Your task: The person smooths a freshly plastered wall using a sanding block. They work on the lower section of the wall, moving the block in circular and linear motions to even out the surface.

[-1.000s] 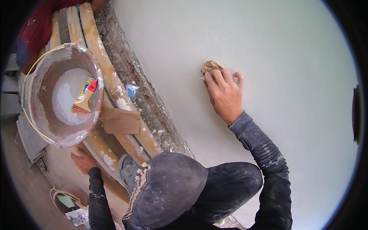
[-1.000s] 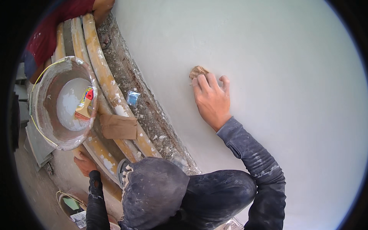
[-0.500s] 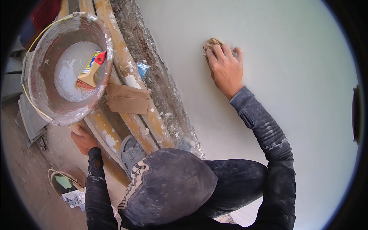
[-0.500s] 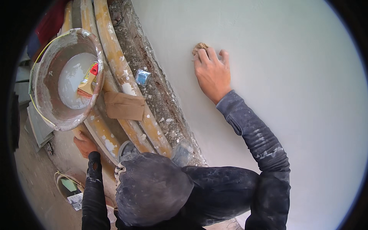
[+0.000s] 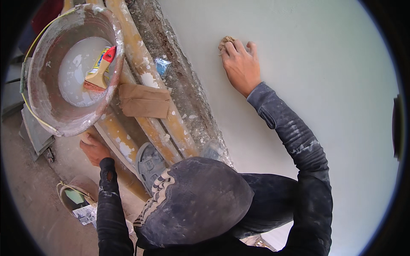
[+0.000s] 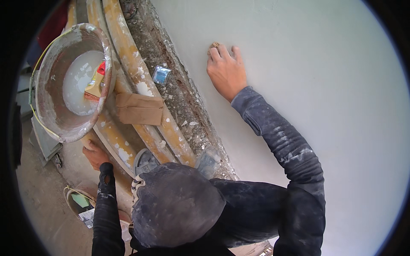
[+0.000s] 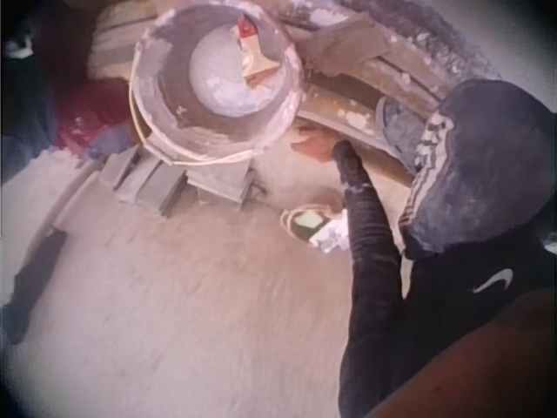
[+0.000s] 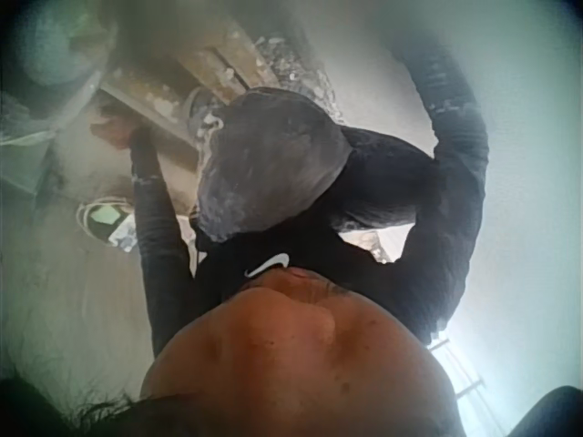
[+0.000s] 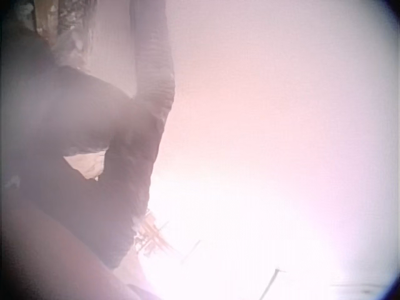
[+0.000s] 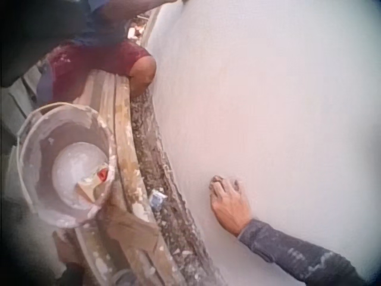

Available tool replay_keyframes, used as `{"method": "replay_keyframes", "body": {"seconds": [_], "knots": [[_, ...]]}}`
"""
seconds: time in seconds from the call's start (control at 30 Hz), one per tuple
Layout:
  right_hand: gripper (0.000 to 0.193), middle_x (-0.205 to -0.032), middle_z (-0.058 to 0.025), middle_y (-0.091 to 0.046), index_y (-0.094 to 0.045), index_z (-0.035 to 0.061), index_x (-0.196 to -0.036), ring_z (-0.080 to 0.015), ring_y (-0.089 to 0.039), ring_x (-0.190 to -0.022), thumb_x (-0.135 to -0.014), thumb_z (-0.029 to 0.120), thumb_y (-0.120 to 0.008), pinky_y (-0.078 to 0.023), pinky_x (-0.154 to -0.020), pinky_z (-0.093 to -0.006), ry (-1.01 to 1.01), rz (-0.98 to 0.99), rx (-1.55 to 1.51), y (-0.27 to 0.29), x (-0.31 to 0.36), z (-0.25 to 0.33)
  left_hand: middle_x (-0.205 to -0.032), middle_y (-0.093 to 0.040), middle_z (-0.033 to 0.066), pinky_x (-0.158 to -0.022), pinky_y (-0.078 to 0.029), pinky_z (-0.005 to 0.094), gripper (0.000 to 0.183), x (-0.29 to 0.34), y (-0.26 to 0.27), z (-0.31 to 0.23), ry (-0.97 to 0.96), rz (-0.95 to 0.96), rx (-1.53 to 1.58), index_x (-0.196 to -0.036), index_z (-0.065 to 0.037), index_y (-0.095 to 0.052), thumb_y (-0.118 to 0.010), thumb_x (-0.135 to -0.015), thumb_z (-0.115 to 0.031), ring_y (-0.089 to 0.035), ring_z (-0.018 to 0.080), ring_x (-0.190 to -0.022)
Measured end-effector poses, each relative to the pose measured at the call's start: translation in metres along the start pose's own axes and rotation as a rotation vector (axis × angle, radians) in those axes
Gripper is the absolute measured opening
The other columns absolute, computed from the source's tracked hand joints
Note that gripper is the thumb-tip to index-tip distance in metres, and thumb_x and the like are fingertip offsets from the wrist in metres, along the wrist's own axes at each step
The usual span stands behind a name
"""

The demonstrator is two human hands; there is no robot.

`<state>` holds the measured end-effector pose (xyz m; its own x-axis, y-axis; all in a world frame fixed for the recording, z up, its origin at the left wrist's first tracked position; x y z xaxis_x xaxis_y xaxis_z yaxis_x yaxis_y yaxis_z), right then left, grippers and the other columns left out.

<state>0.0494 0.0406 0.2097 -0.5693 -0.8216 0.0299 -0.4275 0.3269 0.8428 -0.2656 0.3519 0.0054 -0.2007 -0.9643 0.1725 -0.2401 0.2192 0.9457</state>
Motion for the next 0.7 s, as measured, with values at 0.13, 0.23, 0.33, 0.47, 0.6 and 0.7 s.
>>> {"method": "replay_keyframes", "body": {"seconds": [0.13,0.23,0.33,0.47,0.6,0.7], "knots": [[0.012,-0.092,-0.0041,-0.056,-0.068,0.0074,-0.083,-0.0196,-0.052,-0.098,-0.079,0.012,-0.059,-0.039,-0.088,-0.0399,-0.033,-0.011,-0.009,-0.049,-0.009,0.020,-0.125,-0.059,0.0206,-0.091,-0.044,0.0480,0.061,0.002,-0.005,-0.005,-0.015,0.026,0.024,-0.133,-0.003,-0.046,-0.037,-0.097,-0.052,-0.057,0.0403,-0.111],[0.012,-0.093,-0.0052,-0.057,-0.069,0.0076,-0.083,-0.0204,-0.052,-0.100,-0.079,0.012,-0.058,-0.039,-0.090,-0.0409,0.103,0.196,-0.046,-0.083,0.046,0.057,-0.124,-0.059,0.0211,-0.091,-0.044,0.0479,0.061,0.000,-0.005,-0.002,-0.031,0.010,0.045,-0.133,-0.003,-0.046,-0.037,-0.097,-0.052,-0.057,0.0404,-0.111],[0.012,-0.096,-0.0059,-0.058,-0.069,0.0070,-0.081,-0.0215,-0.052,-0.103,-0.079,0.012,-0.058,-0.038,-0.093,-0.0419,0.181,0.306,-0.093,-0.071,0.071,0.063,-0.123,-0.060,0.0213,-0.091,-0.044,0.0480,0.061,0.003,-0.006,0.002,-0.016,0.017,0.015,-0.133,-0.003,-0.046,-0.038,-0.097,-0.052,-0.057,0.0403,-0.111],[0.013,-0.099,-0.0064,-0.060,-0.070,0.0064,-0.080,-0.0229,-0.052,-0.106,-0.079,0.012,-0.058,-0.037,-0.097,-0.0438,0.043,0.117,-0.080,-0.061,0.004,0.034,-0.123,-0.060,0.0210,-0.090,-0.044,0.0481,0.061,-0.001,-0.003,0.004,-0.004,0.009,0.021,-0.133,-0.003,-0.046,-0.038,-0.097,-0.052,-0.057,0.0400,-0.110],[0.014,-0.101,-0.0059,-0.060,-0.071,0.0088,-0.079,-0.0234,-0.052,-0.106,-0.080,0.015,-0.058,-0.036,-0.098,-0.0450,0.034,0.114,-0.060,-0.089,-0.015,0.048,-0.123,-0.060,0.0212,-0.090,-0.044,0.0475,0.061,0.002,-0.001,-0.003,0.010,0.028,0.037,-0.133,-0.003,-0.047,-0.038,-0.097,-0.052,-0.057,0.0400,-0.110],[0.015,-0.098,-0.0051,-0.061,-0.072,0.0132,-0.074,-0.0240,-0.052,-0.106,-0.081,0.018,-0.059,-0.036,-0.099,-0.0447,0.167,0.190,-0.077,-0.123,0.048,0.080,-0.124,-0.059,0.0211,-0.091,-0.044,0.0468,0.062,0.003,-0.002,-0.008,-0.012,0.069,0.073,-0.133,-0.003,-0.046,-0.037,-0.097,-0.053,-0.057,0.0401,-0.111]]}}
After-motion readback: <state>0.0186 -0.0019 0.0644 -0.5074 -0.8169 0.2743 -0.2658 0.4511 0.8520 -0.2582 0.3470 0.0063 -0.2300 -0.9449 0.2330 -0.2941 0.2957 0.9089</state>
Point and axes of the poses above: each hand's wrist, its own x-axis away from the middle knuckle, its own y-axis out of the back of the hand, z = x × y, the point moved 2 cm from there along -x, towards the middle knuckle
